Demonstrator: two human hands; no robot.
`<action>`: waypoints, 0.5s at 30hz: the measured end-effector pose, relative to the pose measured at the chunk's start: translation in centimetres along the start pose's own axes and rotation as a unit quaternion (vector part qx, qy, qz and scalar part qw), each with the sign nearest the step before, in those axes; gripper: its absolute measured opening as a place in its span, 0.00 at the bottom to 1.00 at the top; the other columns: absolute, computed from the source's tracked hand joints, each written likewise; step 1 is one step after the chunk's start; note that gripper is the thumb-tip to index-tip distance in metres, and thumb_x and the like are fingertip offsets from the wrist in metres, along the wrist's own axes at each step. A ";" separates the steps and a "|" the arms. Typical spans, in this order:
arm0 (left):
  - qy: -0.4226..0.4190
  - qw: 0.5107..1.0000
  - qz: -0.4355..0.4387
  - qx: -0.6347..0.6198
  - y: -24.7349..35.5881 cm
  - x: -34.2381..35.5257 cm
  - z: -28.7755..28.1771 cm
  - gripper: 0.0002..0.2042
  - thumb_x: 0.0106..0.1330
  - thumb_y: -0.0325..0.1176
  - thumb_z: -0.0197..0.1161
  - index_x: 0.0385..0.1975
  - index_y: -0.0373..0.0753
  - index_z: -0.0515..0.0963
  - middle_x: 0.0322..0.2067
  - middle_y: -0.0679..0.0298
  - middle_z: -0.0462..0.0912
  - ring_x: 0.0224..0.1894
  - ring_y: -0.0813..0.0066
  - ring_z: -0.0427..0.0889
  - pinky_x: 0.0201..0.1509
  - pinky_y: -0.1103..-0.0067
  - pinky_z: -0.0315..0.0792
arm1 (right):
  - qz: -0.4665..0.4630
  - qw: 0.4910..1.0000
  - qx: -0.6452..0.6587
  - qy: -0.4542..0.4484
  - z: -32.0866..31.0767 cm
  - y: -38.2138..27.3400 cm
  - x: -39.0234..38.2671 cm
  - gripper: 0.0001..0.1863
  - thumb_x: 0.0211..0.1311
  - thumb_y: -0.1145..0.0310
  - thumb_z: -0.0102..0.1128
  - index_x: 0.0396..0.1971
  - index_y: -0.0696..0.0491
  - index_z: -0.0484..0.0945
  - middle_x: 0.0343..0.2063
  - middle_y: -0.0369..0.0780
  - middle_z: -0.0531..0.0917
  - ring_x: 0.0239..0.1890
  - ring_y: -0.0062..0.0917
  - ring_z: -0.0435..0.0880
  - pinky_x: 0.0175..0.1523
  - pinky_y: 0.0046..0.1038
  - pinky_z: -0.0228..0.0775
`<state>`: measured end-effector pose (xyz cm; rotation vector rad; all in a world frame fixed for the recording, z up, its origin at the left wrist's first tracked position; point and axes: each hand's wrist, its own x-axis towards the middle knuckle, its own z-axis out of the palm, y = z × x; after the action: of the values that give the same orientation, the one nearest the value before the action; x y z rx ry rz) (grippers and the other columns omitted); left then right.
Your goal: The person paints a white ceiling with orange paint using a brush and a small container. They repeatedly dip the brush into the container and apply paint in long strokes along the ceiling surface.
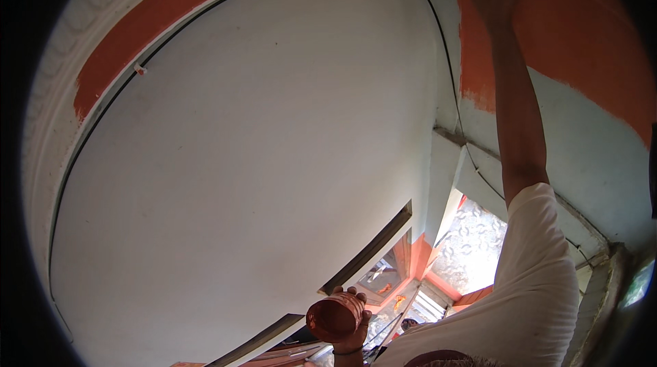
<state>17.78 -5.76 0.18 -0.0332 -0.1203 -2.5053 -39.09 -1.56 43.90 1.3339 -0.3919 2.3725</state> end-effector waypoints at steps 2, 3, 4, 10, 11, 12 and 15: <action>-0.006 1.000 -0.005 0.000 -0.3 0.3 0.0 0.32 0.73 0.55 0.63 0.69 0.42 0.69 0.64 0.50 0.74 0.66 0.48 0.73 0.57 0.52 0.85 | -0.096 0.988 -0.109 -0.047 -1.6 0.5 1.2 0.05 0.66 0.82 0.69 0.37 0.57 0.82 0.38 0.38 0.87 0.41 0.20 0.86 0.49 0.23 0.79; -0.009 1.000 -0.007 0.001 -0.3 0.4 0.1 0.32 0.73 0.55 0.63 0.69 0.42 0.69 0.64 0.50 0.74 0.66 0.48 0.73 0.57 0.52 0.85 | -0.142 0.974 -0.159 -0.070 -2.1 0.7 1.6 0.05 0.65 0.83 0.70 0.36 0.57 0.82 0.38 0.37 0.87 0.41 0.20 0.86 0.49 0.23 0.79; -0.012 1.000 -0.006 0.000 -0.3 0.5 0.4 0.32 0.72 0.55 0.64 0.69 0.42 0.69 0.64 0.50 0.74 0.66 0.48 0.73 0.57 0.51 0.85 | -0.150 0.969 -0.184 -0.065 -1.8 0.8 1.6 0.05 0.66 0.82 0.70 0.35 0.57 0.82 0.37 0.37 0.87 0.40 0.20 0.86 0.49 0.23 0.79; -0.004 1.000 -0.004 0.005 -0.1 0.6 0.7 0.32 0.72 0.54 0.64 0.69 0.43 0.69 0.63 0.50 0.73 0.66 0.49 0.73 0.58 0.50 0.85 | -0.120 0.962 -0.244 -0.030 0.0 0.5 1.2 0.06 0.65 0.83 0.70 0.33 0.57 0.82 0.33 0.36 0.85 0.35 0.18 0.84 0.45 0.22 0.78; -0.003 1.000 -0.004 0.005 -0.1 0.6 0.5 0.32 0.72 0.54 0.64 0.69 0.43 0.69 0.63 0.50 0.73 0.66 0.49 0.73 0.57 0.50 0.85 | -0.119 0.967 -0.220 -0.039 -0.2 0.6 1.5 0.06 0.65 0.83 0.70 0.32 0.57 0.82 0.33 0.35 0.85 0.35 0.18 0.83 0.44 0.22 0.78; -0.001 1.000 -0.005 0.006 -0.1 0.6 0.3 0.32 0.72 0.54 0.64 0.69 0.43 0.69 0.63 0.50 0.72 0.66 0.49 0.72 0.57 0.50 0.85 | -0.119 0.972 -0.196 -0.048 -0.4 0.6 1.9 0.06 0.65 0.83 0.70 0.32 0.57 0.82 0.32 0.35 0.85 0.34 0.18 0.83 0.43 0.22 0.78; -0.001 1.000 -0.002 0.004 -0.2 0.6 0.7 0.32 0.72 0.54 0.64 0.69 0.43 0.69 0.63 0.50 0.72 0.66 0.49 0.72 0.57 0.50 0.86 | -0.084 0.960 -0.267 -0.030 0.4 0.1 1.3 0.07 0.65 0.80 0.72 0.31 0.56 0.81 0.32 0.35 0.85 0.34 0.18 0.83 0.41 0.22 0.78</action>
<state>17.18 -5.87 0.87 -0.0333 -0.1307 -2.5095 -39.44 -1.59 45.25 1.1284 -0.8320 1.8986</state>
